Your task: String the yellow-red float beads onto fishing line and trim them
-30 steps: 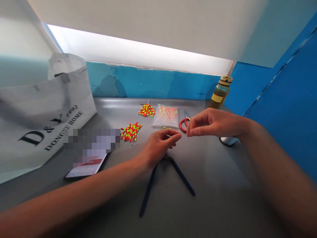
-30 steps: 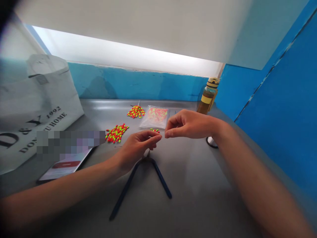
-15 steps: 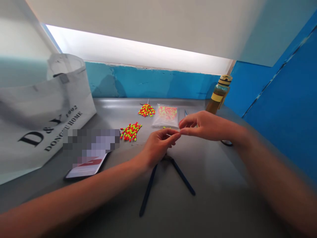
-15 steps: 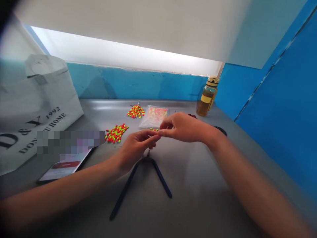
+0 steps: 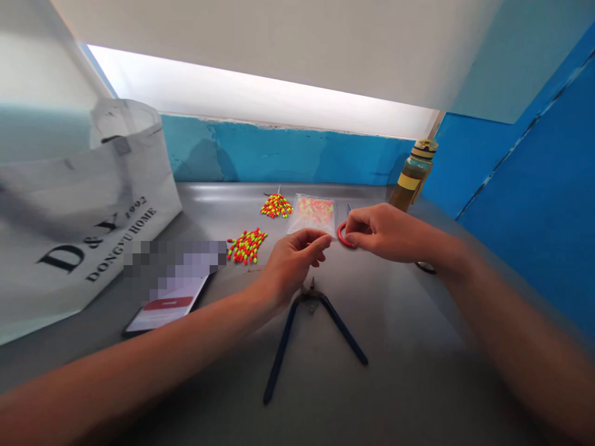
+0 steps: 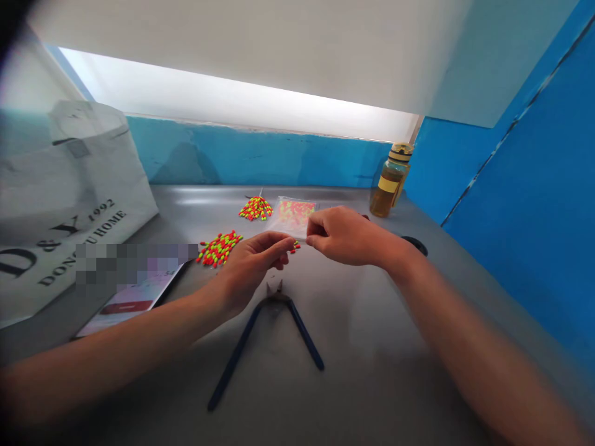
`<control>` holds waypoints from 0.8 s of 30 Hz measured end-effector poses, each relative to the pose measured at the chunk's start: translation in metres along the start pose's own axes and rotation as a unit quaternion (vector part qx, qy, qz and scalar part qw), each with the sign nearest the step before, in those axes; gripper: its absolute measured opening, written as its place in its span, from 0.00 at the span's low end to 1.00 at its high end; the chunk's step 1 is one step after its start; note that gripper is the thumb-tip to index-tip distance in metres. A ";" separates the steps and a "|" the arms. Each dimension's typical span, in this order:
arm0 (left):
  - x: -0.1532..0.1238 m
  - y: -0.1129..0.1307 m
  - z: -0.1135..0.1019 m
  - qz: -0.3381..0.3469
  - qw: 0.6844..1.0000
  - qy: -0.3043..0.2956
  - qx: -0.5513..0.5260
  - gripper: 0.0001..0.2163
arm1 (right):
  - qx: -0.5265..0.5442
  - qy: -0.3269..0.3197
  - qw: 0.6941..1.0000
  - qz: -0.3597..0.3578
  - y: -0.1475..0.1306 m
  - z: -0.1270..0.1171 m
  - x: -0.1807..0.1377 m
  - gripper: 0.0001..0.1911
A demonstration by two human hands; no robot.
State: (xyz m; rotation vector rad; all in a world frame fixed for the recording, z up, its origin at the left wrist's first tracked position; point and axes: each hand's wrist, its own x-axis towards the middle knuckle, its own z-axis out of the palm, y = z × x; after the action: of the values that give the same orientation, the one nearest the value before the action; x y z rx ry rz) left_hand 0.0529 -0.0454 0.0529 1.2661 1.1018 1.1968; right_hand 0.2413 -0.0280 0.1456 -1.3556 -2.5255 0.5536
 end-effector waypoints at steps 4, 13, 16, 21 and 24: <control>0.001 0.000 -0.002 0.003 1.000 0.012 -0.001 0.12 | 0.005 0.005 1.000 0.004 0.003 -0.001 0.000 0.09; 0.003 -0.002 -0.002 0.023 0.999 -0.017 0.014 0.10 | 0.050 -0.002 0.999 -0.009 0.005 0.010 0.006 0.14; 0.002 -0.001 -0.002 0.028 0.999 -0.026 0.010 0.11 | 0.039 -0.007 0.999 -0.023 0.005 0.014 0.008 0.12; 0.002 -0.001 -0.001 0.029 0.999 -0.023 0.027 0.11 | 0.032 0.006 0.999 -0.041 0.002 0.014 0.006 0.10; 0.007 -0.005 -0.004 0.032 0.998 -0.023 0.058 0.11 | 0.053 0.010 0.998 -0.039 0.000 0.010 0.005 0.09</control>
State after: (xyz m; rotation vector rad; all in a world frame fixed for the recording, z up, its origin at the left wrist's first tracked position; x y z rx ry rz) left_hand 0.0495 -0.0381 0.0477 1.4198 1.1182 1.1600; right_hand 0.2354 -0.0261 0.1365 -1.2132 -2.4831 0.6448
